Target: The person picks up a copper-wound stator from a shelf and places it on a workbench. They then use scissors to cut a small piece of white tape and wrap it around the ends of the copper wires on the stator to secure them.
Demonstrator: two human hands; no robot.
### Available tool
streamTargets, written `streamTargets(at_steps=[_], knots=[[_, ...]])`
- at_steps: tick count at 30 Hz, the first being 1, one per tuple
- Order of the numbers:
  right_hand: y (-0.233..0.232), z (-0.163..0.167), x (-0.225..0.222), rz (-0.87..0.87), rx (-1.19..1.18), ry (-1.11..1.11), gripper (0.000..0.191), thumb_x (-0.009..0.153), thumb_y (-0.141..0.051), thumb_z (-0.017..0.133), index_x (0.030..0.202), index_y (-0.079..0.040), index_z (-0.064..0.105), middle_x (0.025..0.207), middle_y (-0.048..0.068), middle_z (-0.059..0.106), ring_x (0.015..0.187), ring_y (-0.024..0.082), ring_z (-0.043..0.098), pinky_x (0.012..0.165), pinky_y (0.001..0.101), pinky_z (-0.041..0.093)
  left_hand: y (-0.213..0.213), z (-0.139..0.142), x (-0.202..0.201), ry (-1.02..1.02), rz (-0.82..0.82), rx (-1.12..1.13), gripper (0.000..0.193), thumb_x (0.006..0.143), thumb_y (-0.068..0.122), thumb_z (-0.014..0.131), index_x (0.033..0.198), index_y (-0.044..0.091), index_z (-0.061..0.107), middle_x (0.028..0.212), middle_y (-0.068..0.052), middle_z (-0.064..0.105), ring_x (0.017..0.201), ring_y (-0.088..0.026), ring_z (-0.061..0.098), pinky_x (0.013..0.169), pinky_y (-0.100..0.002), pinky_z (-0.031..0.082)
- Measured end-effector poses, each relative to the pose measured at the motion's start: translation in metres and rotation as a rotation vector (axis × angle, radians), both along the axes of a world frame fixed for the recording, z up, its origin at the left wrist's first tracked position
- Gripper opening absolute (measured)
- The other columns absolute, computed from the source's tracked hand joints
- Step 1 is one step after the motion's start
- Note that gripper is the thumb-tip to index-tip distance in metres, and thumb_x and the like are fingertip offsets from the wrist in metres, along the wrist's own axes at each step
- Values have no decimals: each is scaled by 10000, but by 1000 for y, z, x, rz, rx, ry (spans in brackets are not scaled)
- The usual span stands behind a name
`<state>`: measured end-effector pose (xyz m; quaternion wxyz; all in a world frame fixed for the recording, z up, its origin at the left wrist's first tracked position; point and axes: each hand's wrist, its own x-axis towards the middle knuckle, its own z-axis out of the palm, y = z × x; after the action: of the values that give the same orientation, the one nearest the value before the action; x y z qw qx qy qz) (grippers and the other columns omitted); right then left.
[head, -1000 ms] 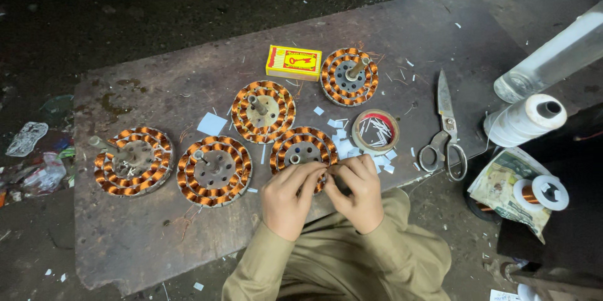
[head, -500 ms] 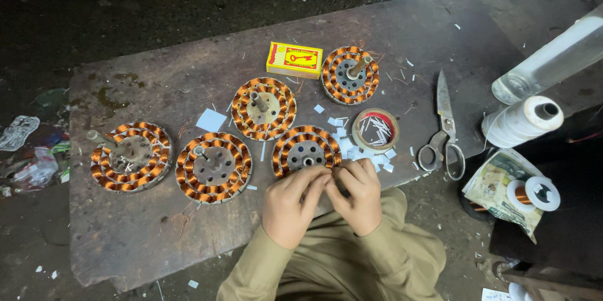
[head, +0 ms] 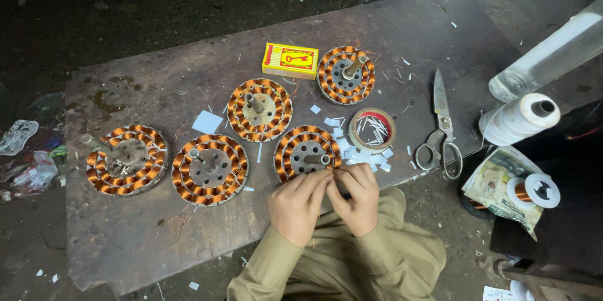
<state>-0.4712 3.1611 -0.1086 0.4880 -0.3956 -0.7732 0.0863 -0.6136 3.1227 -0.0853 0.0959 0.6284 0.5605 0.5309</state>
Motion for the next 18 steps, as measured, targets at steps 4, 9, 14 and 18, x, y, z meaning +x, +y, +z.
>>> streamTargets(at_steps=[4, 9, 14, 18], knots=[[-2, -2, -2, -15, -9, -24, 193, 748, -35, 750, 928, -12, 685, 952, 100, 660, 890, 303, 593, 781, 388, 493, -8, -6, 3, -77, -9, -8, 70, 965, 118, 673, 1003, 96, 727, 947, -70, 769, 817, -268, 752, 700, -366, 592], [-4, -3, 0, 2, -52, -52, 289, 707, -132, 741, 945, 12, 663, 977, 126, 649, 909, 335, 578, 797, 409, 485, -20, -16, 23, -300, -6, -146, 77, 932, 109, 710, 979, 54, 737, 895, -84, 775, 687, -227, 738, 633, -334, 583], [-5, -3, -2, -14, -91, -59, 308, 705, -185, 748, 925, 6, 647, 967, 134, 631, 913, 344, 572, 793, 414, 478, -24, -19, 20, -368, -69, -157, 102, 933, 109, 714, 1002, 35, 728, 951, -88, 782, 687, -219, 742, 625, -323, 588], [-8, -5, -5, -61, -119, -83, 267, 728, -161, 736, 924, 1, 655, 950, 134, 626, 898, 351, 558, 776, 422, 470, -21, -11, 8, -294, -97, -164, 129, 954, 133, 710, 1048, 46, 726, 984, -98, 774, 745, -253, 739, 653, -340, 582]])
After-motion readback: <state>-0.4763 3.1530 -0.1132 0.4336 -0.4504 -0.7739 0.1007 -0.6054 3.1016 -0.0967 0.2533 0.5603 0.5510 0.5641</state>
